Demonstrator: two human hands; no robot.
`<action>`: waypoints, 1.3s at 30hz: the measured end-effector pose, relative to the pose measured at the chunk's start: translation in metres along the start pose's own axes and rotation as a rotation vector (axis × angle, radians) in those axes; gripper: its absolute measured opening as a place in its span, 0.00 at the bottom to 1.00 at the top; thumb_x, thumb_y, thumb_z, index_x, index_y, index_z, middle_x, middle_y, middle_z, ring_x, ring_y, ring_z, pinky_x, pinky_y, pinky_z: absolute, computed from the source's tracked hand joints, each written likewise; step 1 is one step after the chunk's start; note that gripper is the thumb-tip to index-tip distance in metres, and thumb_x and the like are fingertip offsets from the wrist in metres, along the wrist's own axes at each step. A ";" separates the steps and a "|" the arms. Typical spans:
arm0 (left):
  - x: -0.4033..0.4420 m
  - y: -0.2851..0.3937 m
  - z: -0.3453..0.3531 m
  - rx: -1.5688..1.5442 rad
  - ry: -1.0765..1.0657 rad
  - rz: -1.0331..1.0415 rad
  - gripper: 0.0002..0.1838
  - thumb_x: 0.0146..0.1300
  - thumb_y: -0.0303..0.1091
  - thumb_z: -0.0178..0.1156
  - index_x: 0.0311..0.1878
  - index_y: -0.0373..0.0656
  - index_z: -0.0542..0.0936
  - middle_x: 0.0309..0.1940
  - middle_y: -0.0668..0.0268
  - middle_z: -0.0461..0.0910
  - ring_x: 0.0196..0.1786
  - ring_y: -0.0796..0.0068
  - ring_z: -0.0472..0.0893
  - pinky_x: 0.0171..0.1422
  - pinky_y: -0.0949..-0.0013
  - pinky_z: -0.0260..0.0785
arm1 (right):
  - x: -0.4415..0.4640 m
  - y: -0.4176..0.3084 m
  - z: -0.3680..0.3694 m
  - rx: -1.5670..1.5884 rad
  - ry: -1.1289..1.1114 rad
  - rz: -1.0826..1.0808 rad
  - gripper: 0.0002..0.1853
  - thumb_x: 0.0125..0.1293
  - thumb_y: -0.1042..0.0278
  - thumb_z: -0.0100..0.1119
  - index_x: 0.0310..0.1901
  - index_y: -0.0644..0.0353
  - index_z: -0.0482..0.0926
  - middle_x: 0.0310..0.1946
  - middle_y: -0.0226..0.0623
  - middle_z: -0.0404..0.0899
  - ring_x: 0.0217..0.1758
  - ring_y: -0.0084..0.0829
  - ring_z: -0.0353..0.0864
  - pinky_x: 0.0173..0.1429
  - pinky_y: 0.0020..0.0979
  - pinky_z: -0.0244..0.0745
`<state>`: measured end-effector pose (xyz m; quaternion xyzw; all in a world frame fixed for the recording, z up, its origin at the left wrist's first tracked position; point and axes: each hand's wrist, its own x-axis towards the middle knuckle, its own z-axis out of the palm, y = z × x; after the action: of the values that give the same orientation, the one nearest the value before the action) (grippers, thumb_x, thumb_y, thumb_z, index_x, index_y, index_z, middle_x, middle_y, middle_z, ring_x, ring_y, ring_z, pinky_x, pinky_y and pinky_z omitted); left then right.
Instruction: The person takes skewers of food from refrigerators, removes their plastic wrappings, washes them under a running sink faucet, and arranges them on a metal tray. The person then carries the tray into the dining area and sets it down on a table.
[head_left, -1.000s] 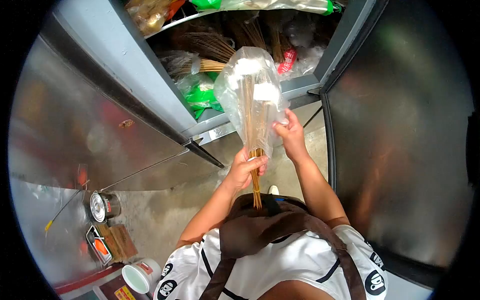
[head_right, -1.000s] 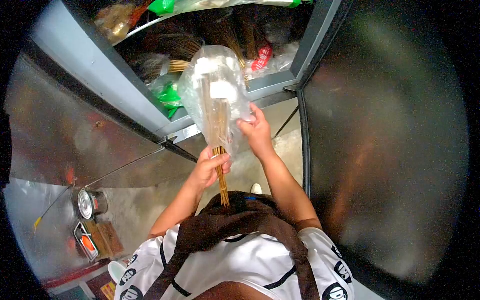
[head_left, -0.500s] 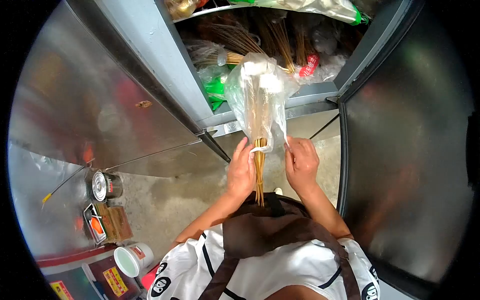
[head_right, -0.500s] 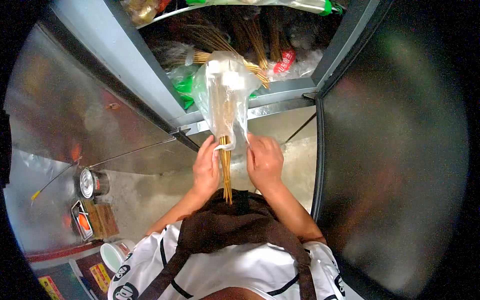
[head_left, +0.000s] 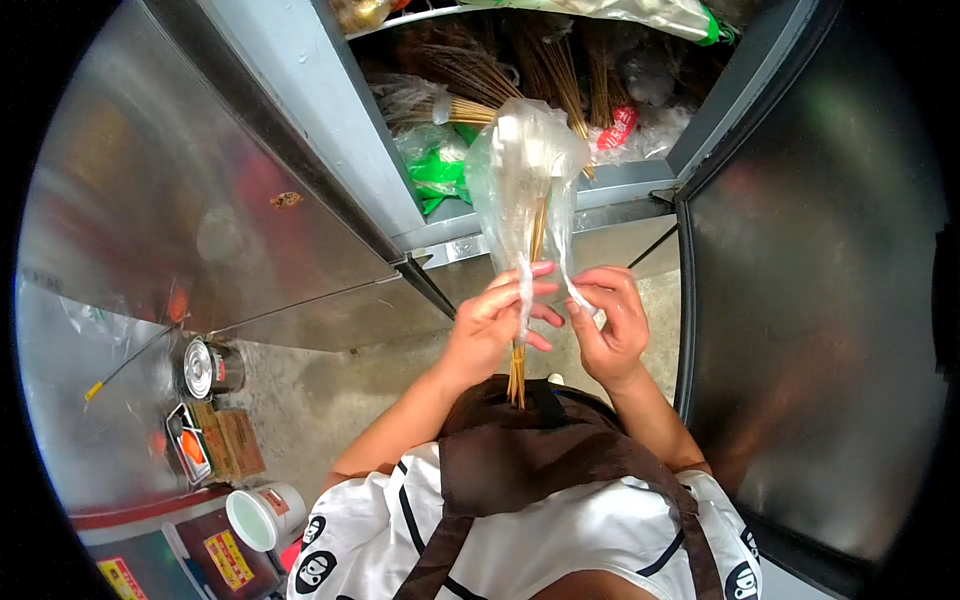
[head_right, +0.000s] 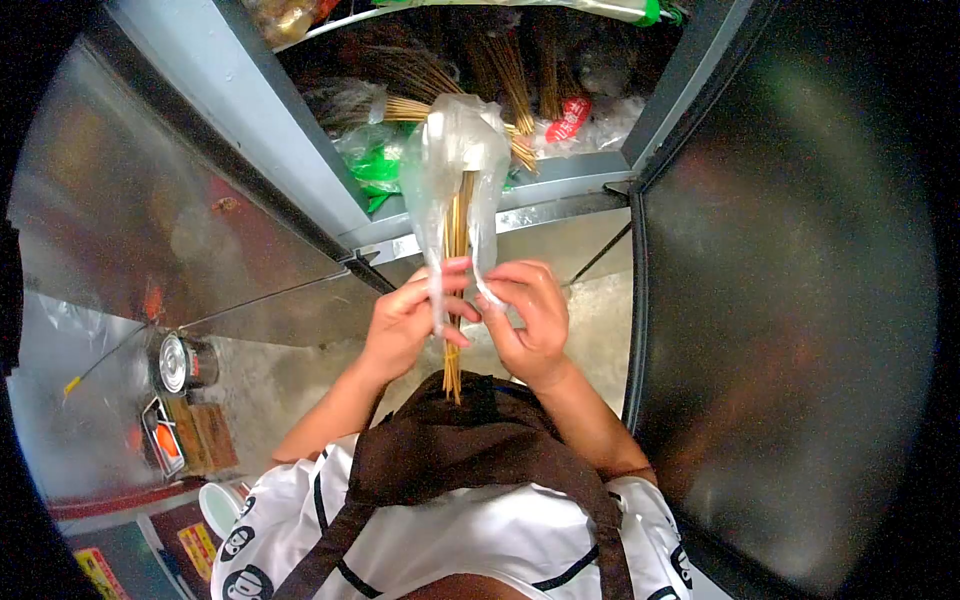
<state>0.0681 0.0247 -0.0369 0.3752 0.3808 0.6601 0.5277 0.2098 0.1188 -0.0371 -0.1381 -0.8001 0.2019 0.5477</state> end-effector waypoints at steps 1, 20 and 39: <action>0.001 -0.003 0.002 -0.001 0.000 0.000 0.16 0.63 0.23 0.47 0.55 0.33 0.69 0.60 0.57 0.65 0.47 0.65 0.78 0.40 0.72 0.75 | -0.006 0.001 0.003 0.219 -0.061 0.255 0.11 0.50 0.80 0.61 0.38 0.64 0.79 0.36 0.41 0.76 0.38 0.35 0.76 0.41 0.31 0.71; 0.007 -0.046 -0.004 0.495 0.029 -0.108 0.13 0.52 0.24 0.60 0.43 0.36 0.76 0.48 0.66 0.73 0.45 0.80 0.73 0.46 0.74 0.67 | 0.027 0.003 -0.007 0.066 -0.574 0.077 0.15 0.53 0.76 0.56 0.44 0.56 0.79 0.34 0.40 0.79 0.35 0.40 0.79 0.40 0.35 0.74; 0.012 -0.028 -0.043 -0.559 0.432 0.249 0.05 0.52 0.25 0.51 0.23 0.41 0.69 0.37 0.63 0.73 0.49 0.62 0.72 0.66 0.54 0.55 | -0.005 0.092 0.057 1.042 0.373 1.375 0.06 0.59 0.79 0.44 0.36 0.71 0.70 0.33 0.44 0.76 0.39 0.37 0.79 0.44 0.37 0.79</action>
<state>0.0386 0.0365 -0.0793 0.1122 0.2400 0.8618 0.4327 0.1582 0.1880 -0.1032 -0.3521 -0.2435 0.8001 0.4201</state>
